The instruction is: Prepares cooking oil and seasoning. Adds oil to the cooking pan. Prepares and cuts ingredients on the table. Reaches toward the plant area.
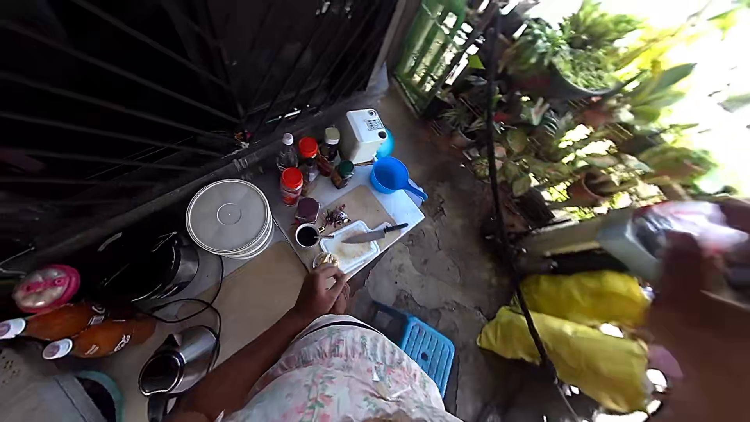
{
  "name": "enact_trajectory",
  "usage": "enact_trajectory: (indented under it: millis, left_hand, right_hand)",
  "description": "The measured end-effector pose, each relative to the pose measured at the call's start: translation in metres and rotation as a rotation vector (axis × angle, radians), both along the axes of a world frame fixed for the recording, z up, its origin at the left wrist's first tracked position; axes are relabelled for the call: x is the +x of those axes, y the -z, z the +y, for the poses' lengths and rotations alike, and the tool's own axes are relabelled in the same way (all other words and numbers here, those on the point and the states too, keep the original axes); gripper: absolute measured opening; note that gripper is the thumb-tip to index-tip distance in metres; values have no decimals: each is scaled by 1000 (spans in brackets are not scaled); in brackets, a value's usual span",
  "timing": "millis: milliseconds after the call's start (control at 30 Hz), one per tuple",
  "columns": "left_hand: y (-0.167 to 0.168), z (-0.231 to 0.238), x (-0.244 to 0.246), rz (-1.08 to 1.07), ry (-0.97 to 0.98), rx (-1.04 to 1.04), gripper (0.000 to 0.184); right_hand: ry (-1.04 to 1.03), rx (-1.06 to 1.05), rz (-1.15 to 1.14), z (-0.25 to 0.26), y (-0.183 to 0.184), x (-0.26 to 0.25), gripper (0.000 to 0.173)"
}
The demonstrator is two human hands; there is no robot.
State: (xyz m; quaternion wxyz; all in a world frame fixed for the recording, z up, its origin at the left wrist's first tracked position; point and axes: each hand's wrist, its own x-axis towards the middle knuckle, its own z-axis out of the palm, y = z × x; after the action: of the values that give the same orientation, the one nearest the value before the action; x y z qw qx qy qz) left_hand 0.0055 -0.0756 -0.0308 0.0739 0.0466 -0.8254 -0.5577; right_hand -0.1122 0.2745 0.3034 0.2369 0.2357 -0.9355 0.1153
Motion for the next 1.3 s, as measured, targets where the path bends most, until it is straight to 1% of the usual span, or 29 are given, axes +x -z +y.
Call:
enact_trajectory:
  millis: [33,67,133,200,233,267,300,333,433,500,567,633,700,733,767,800,867,933,1000,1100,1167,1200,1233,1300]
  left_hand:
    - [3,-7,5,-38,-78,-17,30]
    - [8,-13,11,-77,-156,-36,29]
    - [17,-19,25,-137,-311,-83,28]
    - [17,-18,36,-215,-453,-102,29]
    - [14,-14,40,-258,-526,-101,30]
    - [9,-8,43,-297,-598,-97,30]
    - [6,-2,43,-324,-669,-99,29]
    - [4,6,42,-345,-736,-96,28]
    - [-3,29,33,-376,-916,-64,28]
    - [-7,40,26,-367,-988,-70,27]
    - [-10,51,23,-390,-1029,-92,25]
    - [-12,61,24,-423,-1042,-125,25]
    - [-14,68,25,-435,-1064,-127,24]
    - [-15,71,26,-442,-1085,-123,24]
    - [-16,74,26,-451,-1110,-126,25]
    - [-17,76,25,-464,-1135,-135,26]
    - [-19,81,22,-487,-1171,-142,28]
    - [-18,86,18,-487,-1197,-147,29]
    - [-18,91,14,-475,-1224,-140,29]
    - [-18,101,15,-474,-1261,-127,27]
    - [-16,106,22,-461,-1287,-137,26]
    - [-15,108,25,-450,-1303,-147,26]
    - [-14,111,29,-445,-1321,-149,27]
    - [-13,117,36,-460,-1360,-125,26]
  right_hand:
    - [-130,39,51,-27,3,-44,43]
    - [-245,42,63,-56,10,-81,39]
    - [-417,62,-8,-109,38,-151,34]
    - [-527,109,-159,-159,72,-216,29]
    - [-547,135,-260,-185,90,-246,26]
    - [-558,157,-343,-208,107,-275,28]
    - [-561,167,-387,-228,125,-303,29]
    - [-559,177,-408,-246,141,-329,28]
    - [-547,214,-462,-287,172,-392,34]
    - [-528,156,-527,-303,187,-420,30]
    - [-528,82,-559,-314,198,-433,31]
    - [-543,24,-587,-324,216,-436,38]
    - [-598,-21,-651,-339,236,-434,34]
    - [-655,-8,-680,-350,249,-433,29]
    - [-721,24,-703,-363,261,-429,28]
    - [-782,76,-711,-377,272,-423,33]
    - [-873,233,-679,-407,288,-408,49]
    - [-921,412,-619,-435,302,-393,69]
    - [-935,568,-569,-456,319,-384,85]
    - [-905,715,-564,-473,337,-380,93]
    - [-822,691,-614,-473,334,-377,99]
    - [-771,630,-639,-469,327,-376,99]
    - [-723,548,-659,-461,319,-374,94]
    - [-653,387,-661,-439,302,-369,71]
